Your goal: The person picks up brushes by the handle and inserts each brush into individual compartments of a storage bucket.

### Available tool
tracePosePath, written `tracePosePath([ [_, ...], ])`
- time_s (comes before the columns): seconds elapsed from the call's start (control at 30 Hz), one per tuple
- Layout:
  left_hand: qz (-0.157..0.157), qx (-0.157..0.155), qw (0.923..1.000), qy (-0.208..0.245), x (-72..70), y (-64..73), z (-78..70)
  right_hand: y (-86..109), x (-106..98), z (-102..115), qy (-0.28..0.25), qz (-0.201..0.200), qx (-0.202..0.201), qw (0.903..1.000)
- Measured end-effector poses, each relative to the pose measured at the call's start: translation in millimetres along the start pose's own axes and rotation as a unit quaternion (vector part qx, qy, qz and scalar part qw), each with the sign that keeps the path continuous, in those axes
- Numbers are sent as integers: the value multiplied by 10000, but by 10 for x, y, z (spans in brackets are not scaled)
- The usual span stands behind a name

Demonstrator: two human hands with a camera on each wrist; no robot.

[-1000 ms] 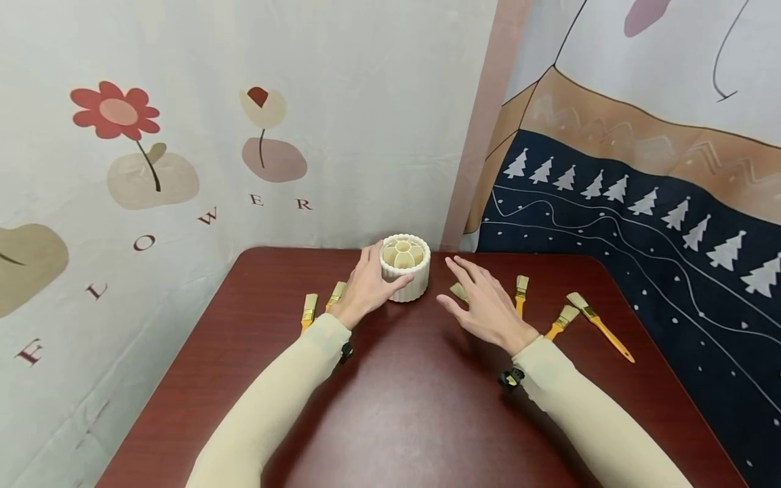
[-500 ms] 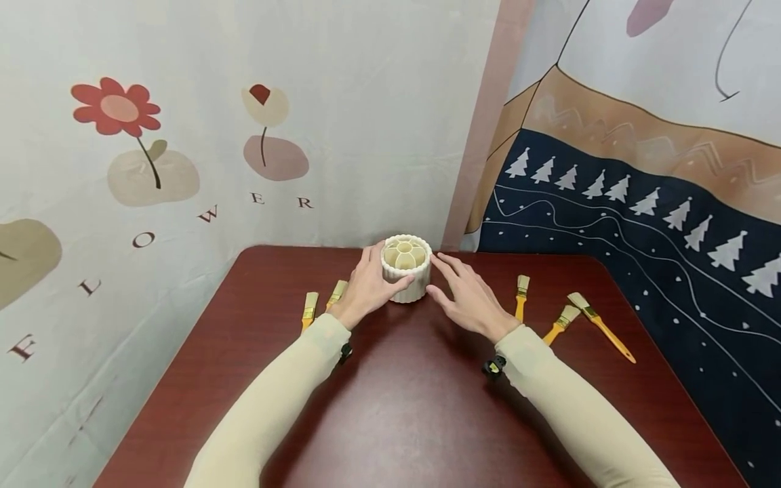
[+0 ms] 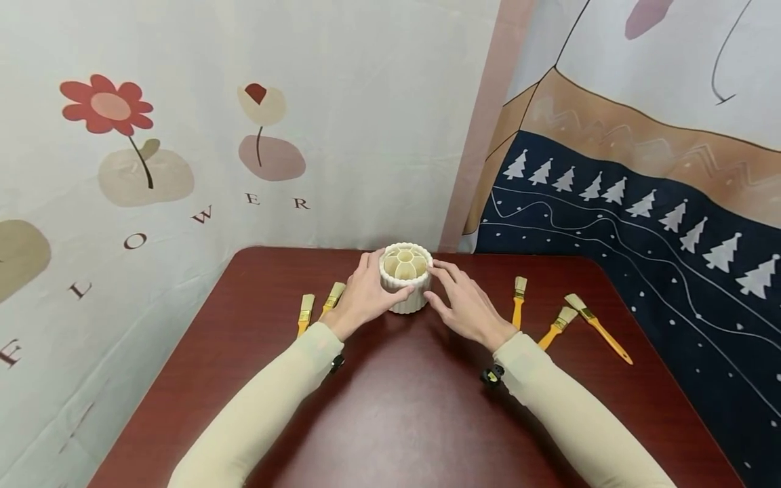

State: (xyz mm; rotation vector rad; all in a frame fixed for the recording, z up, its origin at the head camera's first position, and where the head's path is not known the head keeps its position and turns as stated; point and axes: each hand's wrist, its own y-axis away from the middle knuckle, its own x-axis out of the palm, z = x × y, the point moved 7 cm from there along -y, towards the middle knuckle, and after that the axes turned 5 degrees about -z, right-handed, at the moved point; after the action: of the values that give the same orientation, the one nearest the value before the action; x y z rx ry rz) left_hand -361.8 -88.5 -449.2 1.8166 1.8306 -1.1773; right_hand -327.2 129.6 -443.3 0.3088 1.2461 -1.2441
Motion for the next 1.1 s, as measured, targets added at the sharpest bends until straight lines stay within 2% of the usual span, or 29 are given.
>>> tracePosePath([
  [0.3,86,174,9998,-91,-35,205,-101,102,-119,97,239,-24,-235,9994],
  [0.53,107,406,9989,-227,-87,298,-175,174,-231,193,446,-10,-445,9980],
  [0.7,207,431,9986,-228,-88,365,-216,242,-312,246,549,-66,-557,9969],
  [1.1,428,608,9970,-224,-56,590,-357,449,-469,303,397,-370,-768,9956],
])
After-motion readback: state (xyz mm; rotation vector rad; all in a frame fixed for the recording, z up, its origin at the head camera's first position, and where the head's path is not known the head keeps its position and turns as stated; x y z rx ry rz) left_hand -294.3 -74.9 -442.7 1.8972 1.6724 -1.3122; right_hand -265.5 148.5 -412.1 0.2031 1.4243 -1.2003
